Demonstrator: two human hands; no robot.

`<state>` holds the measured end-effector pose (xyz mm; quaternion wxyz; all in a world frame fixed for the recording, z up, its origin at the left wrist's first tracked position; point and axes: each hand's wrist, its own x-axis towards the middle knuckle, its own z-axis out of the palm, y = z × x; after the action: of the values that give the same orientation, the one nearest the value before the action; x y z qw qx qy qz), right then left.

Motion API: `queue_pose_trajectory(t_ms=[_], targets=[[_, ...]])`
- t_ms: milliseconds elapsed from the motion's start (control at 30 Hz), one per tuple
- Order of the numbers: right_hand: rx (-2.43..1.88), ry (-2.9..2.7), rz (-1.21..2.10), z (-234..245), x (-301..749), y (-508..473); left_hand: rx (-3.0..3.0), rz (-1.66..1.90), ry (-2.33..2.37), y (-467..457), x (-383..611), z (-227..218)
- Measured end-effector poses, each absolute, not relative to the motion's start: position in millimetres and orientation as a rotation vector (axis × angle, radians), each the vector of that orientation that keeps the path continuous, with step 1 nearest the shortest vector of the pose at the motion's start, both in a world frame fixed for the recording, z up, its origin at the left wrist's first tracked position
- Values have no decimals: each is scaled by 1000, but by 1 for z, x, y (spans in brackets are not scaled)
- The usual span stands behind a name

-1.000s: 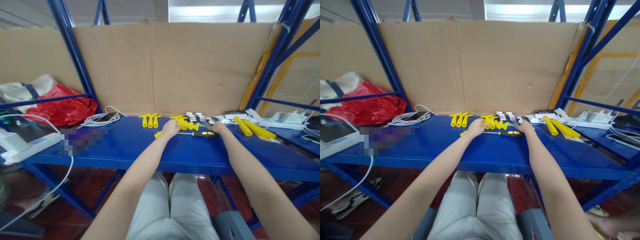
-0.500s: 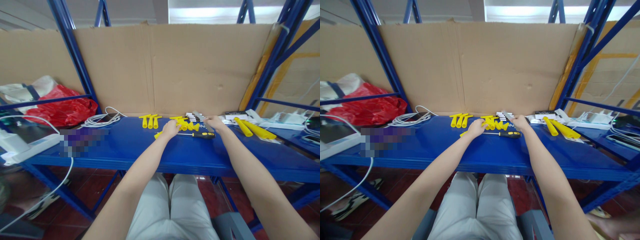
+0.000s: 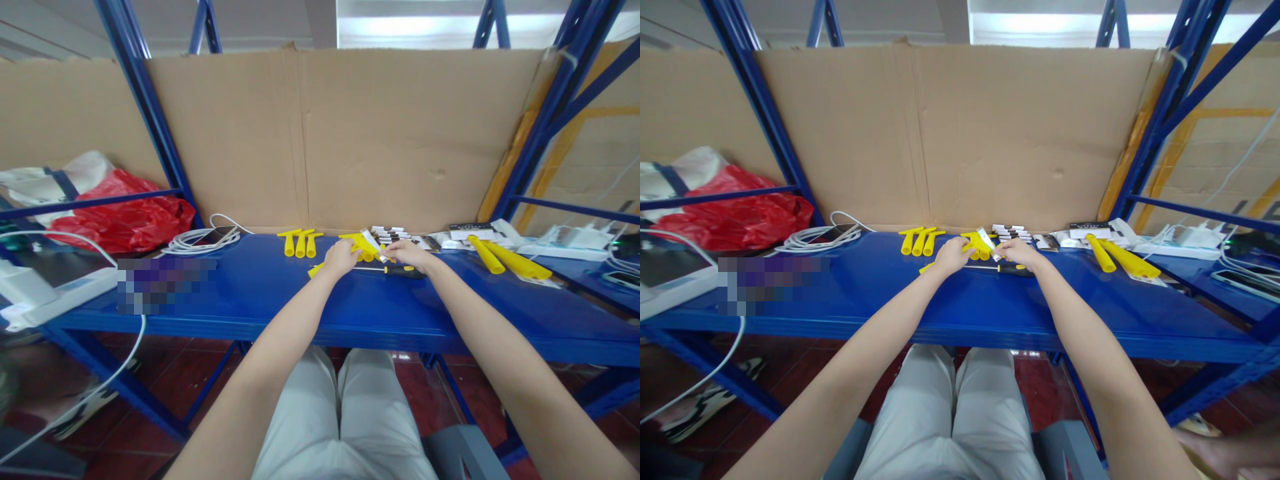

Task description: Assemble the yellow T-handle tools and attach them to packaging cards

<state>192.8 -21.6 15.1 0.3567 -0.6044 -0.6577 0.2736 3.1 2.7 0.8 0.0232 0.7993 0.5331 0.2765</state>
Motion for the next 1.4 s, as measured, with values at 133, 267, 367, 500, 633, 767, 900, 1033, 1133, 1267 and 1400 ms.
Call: queue_pose_trajectory(t_ms=[133,267,367,500,633,767,900,1033,1133,1267,1400], targets=[[-1543,-1683,658,16,195,-20,2510,856,1623,3,3,0],[-1479,-1669,629,16,198,-16,2516,853,1589,4,4,-1],[-1475,-1698,695,15,197,-15,2526,876,1544,4,4,0],[-1461,-1774,819,17,192,-20,2551,897,1500,4,5,0],[-1454,-1764,863,20,189,-26,2578,910,1482,4,6,0],[-1455,-1720,839,23,186,-27,2574,947,1460,3,6,-1],[-1469,-1639,850,24,183,-27,2600,958,1398,2,4,-1],[-1465,-1590,877,25,181,-29,2692,898,1372,-1,3,-1],[-1458,-1580,893,25,180,-30,2750,800,1398,-3,2,1],[-1460,-1561,915,22,180,-27,2791,766,1408,-3,2,2],[-1427,-1518,935,18,179,-23,2815,752,1409,-3,3,2]])
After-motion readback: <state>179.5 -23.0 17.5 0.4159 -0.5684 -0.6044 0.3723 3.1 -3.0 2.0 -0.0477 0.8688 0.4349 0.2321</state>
